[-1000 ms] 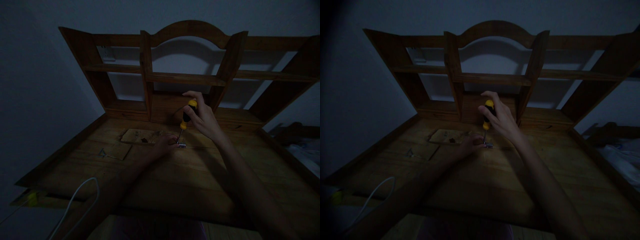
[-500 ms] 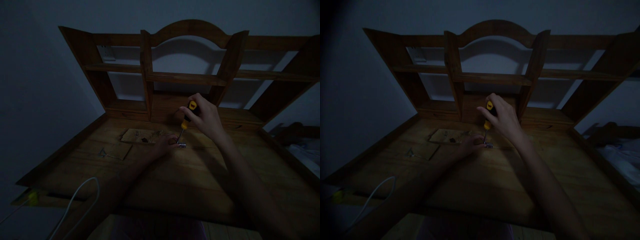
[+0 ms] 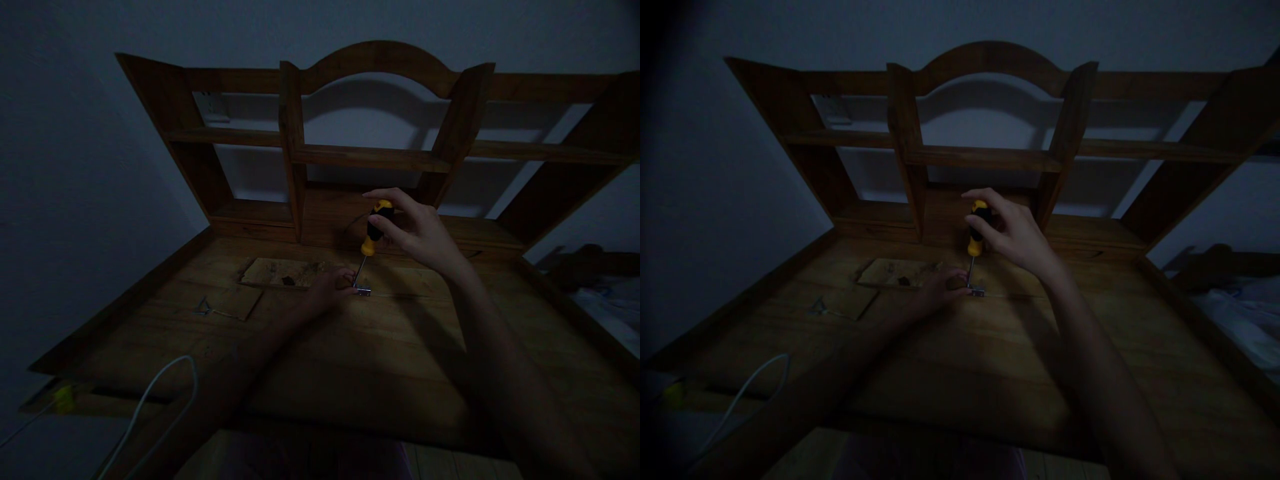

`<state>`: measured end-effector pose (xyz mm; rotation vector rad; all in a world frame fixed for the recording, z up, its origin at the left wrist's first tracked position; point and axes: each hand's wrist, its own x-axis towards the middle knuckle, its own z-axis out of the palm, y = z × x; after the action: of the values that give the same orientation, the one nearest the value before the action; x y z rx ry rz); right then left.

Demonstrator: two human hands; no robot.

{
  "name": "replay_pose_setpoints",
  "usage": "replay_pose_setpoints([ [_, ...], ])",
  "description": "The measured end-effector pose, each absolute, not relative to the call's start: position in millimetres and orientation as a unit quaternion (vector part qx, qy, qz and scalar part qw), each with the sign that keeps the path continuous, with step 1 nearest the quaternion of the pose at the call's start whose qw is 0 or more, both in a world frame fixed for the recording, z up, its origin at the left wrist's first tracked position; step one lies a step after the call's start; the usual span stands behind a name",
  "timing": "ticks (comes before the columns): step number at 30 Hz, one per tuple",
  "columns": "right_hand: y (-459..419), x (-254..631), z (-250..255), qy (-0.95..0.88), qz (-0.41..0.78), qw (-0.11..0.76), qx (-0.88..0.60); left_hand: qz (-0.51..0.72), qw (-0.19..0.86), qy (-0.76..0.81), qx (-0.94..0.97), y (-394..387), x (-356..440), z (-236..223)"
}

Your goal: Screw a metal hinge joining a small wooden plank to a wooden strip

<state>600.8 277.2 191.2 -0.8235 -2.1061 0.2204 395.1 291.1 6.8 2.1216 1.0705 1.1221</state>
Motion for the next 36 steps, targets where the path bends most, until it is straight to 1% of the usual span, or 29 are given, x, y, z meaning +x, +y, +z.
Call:
replay_pose_setpoints([
  [4, 279.9, 597.1, 189.5, -0.835, 0.018, 0.431, -0.341, 0.407, 0.239, 0.399, 0.786, 290.3, 394.9, 9.1],
  [8, 281.0, 593.2, 186.4, -0.817, -0.064, 0.441, -0.366, 0.405, 0.246, 0.392, 0.788, 290.4, 394.8, 9.1],
  [11, 277.2, 591.1, 185.9, -0.811, -0.082, 0.434, -0.384, 0.414, 0.24, 0.395, 0.784, 291.4, 394.9, 7.2],
  [13, 274.0, 592.7, 188.0, -0.824, -0.057, 0.422, -0.373, 0.411, 0.239, 0.402, 0.782, 291.9, 395.0, 7.2],
  [19, 276.4, 612.2, 195.2, -0.857, 0.089, 0.391, -0.325, 0.399, 0.254, 0.411, 0.779, 289.8, 395.5, 13.9],
  [24, 281.0, 614.2, 194.4, -0.848, 0.121, 0.409, -0.315, 0.395, 0.259, 0.409, 0.781, 288.0, 395.3, 15.6],
  [26, 281.9, 610.5, 192.8, -0.839, 0.093, 0.425, -0.327, 0.393, 0.259, 0.414, 0.779, 287.5, 395.0, 15.6],
  [32, 285.9, 601.7, 186.2, -0.8, -0.056, 0.459, -0.382, 0.388, 0.243, 0.414, 0.787, 286.8, 395.1, 16.6],
  [36, 286.0, 598.1, 182.3, -0.786, -0.091, 0.46, -0.402, 0.39, 0.237, 0.412, 0.789, 287.4, 395.2, 14.5],
])
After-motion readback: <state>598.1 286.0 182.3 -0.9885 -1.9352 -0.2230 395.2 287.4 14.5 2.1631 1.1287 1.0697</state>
